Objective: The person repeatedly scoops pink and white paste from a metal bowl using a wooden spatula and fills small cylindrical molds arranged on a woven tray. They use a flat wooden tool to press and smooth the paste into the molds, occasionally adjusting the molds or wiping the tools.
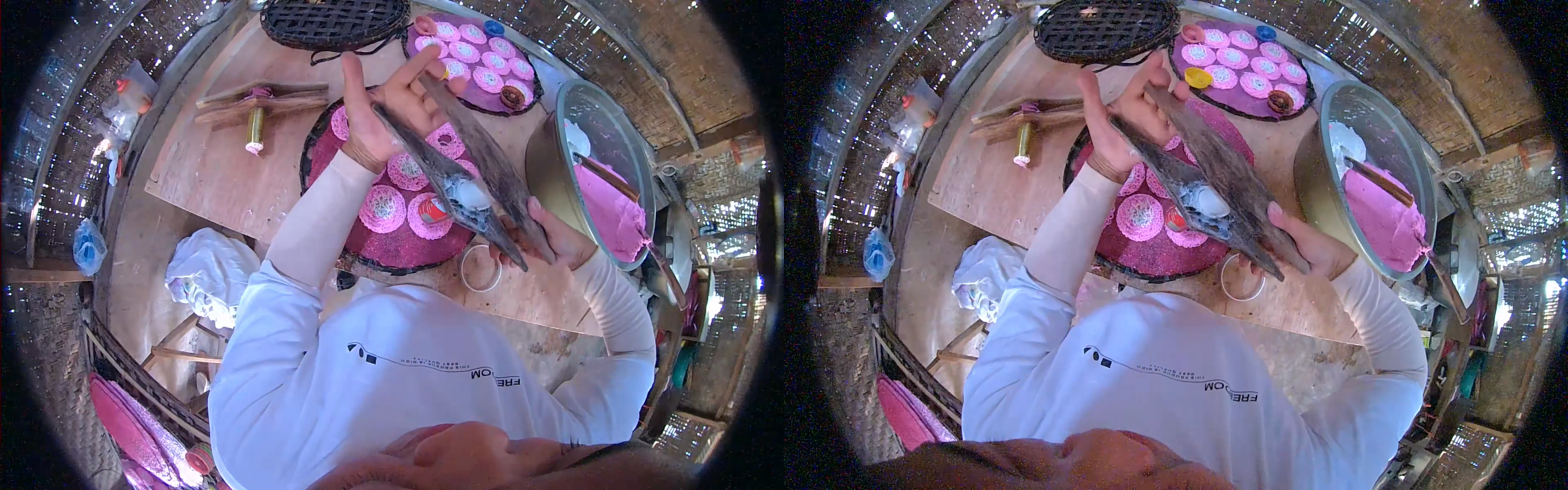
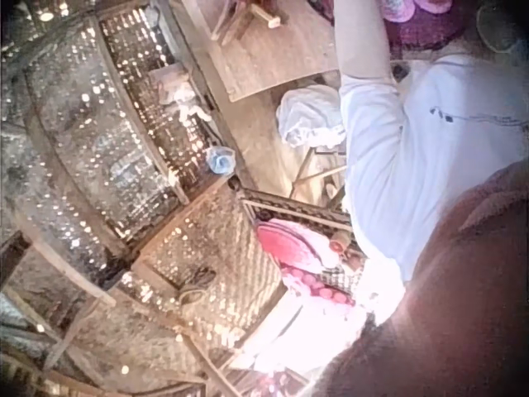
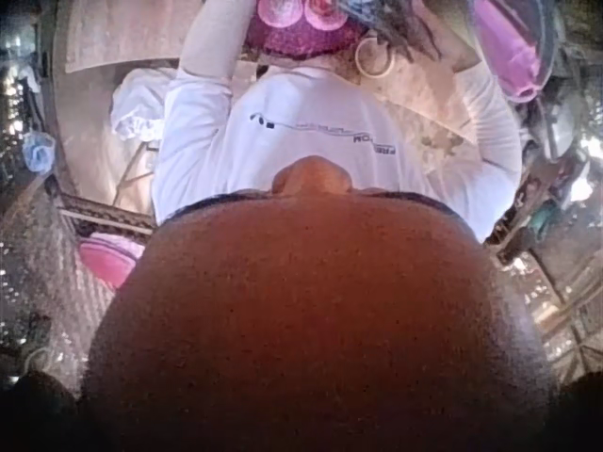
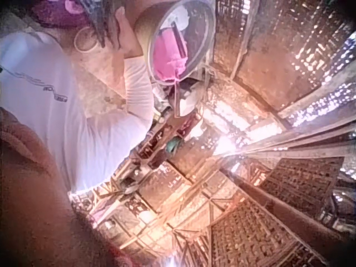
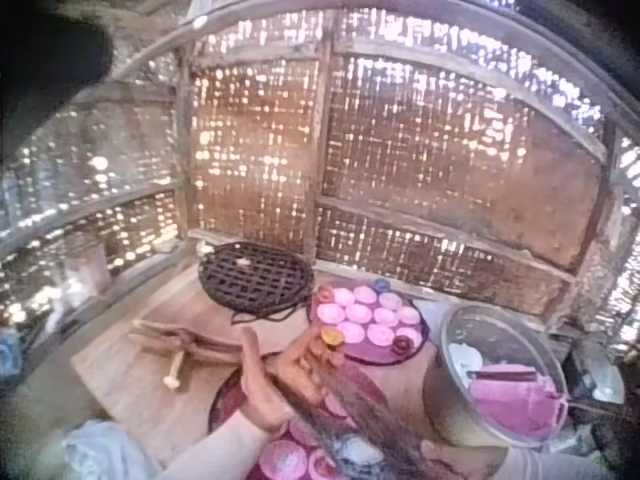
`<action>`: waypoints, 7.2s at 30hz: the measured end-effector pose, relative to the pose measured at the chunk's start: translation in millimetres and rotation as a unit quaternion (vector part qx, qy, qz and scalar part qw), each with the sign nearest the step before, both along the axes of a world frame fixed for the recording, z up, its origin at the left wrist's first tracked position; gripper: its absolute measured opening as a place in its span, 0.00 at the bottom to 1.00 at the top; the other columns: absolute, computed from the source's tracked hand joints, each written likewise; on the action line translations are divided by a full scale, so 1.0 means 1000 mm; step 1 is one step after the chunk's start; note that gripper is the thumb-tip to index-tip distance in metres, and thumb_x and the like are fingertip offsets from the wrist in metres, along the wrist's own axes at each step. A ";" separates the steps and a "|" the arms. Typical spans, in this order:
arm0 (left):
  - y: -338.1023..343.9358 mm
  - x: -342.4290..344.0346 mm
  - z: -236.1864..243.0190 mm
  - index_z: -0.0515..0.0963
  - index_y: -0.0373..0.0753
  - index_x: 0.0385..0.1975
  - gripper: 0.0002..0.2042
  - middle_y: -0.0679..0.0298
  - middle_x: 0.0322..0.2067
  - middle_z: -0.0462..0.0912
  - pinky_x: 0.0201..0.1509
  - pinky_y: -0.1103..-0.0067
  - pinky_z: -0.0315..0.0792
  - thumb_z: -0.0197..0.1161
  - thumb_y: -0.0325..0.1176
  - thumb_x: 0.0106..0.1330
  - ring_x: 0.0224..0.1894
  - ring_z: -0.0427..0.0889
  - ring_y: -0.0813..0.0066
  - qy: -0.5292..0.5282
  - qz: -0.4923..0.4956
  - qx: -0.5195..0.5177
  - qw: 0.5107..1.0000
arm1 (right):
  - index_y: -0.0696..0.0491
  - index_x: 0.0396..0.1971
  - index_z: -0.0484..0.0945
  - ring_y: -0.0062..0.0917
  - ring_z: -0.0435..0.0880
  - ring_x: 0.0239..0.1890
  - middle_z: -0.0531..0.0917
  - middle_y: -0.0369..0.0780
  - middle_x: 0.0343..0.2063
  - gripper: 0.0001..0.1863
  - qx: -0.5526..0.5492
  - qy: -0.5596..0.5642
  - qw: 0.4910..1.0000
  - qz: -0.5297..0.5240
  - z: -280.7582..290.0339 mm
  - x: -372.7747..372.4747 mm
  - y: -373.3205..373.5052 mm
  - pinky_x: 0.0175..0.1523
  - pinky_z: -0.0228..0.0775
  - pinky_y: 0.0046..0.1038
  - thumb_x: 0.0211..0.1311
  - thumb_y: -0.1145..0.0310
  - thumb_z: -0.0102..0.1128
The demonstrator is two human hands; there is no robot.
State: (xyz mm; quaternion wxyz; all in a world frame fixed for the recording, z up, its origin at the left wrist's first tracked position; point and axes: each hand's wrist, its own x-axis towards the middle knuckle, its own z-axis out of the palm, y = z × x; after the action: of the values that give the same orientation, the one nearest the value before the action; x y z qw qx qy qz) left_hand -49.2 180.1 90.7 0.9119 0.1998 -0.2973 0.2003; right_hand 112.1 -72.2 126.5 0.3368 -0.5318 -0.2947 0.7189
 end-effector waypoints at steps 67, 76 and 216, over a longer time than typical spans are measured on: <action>-0.168 -0.019 -0.080 0.72 0.38 0.38 0.16 0.60 0.40 0.67 0.43 0.67 0.59 0.57 0.36 0.49 0.43 0.65 0.63 0.242 0.349 0.864 0.272 | 0.63 0.38 0.72 0.25 0.77 0.32 0.78 0.41 0.29 0.36 0.330 -0.062 0.918 -0.208 -0.076 0.052 -0.074 0.39 0.69 0.27 0.59 0.38 0.40; -0.117 -0.139 -0.055 0.73 0.48 0.42 0.14 0.68 0.45 0.68 0.51 0.72 0.59 0.53 0.35 0.54 0.50 0.65 0.72 0.196 0.292 0.923 0.158 | 0.63 0.43 0.71 0.26 0.78 0.34 0.78 0.42 0.32 0.34 0.307 -0.022 0.932 -0.189 -0.076 0.037 -0.050 0.40 0.71 0.27 0.58 0.42 0.48; 0.064 -0.009 -0.035 0.63 0.30 0.54 0.27 0.52 0.51 0.70 0.61 0.71 0.57 0.43 0.49 0.66 0.57 0.65 0.60 0.607 0.551 0.567 0.079 | 0.57 0.56 0.61 0.22 0.72 0.43 0.73 0.39 0.47 0.28 0.138 0.047 0.967 -0.208 -0.082 -0.065 -0.092 0.49 0.64 0.22 0.56 0.67 0.55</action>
State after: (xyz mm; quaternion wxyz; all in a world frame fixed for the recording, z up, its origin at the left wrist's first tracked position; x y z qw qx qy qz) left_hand -58.4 243.8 56.1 0.0289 0.8181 0.5270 0.2283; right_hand 47.3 -164.2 44.2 0.5621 -0.4959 -0.2578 0.6097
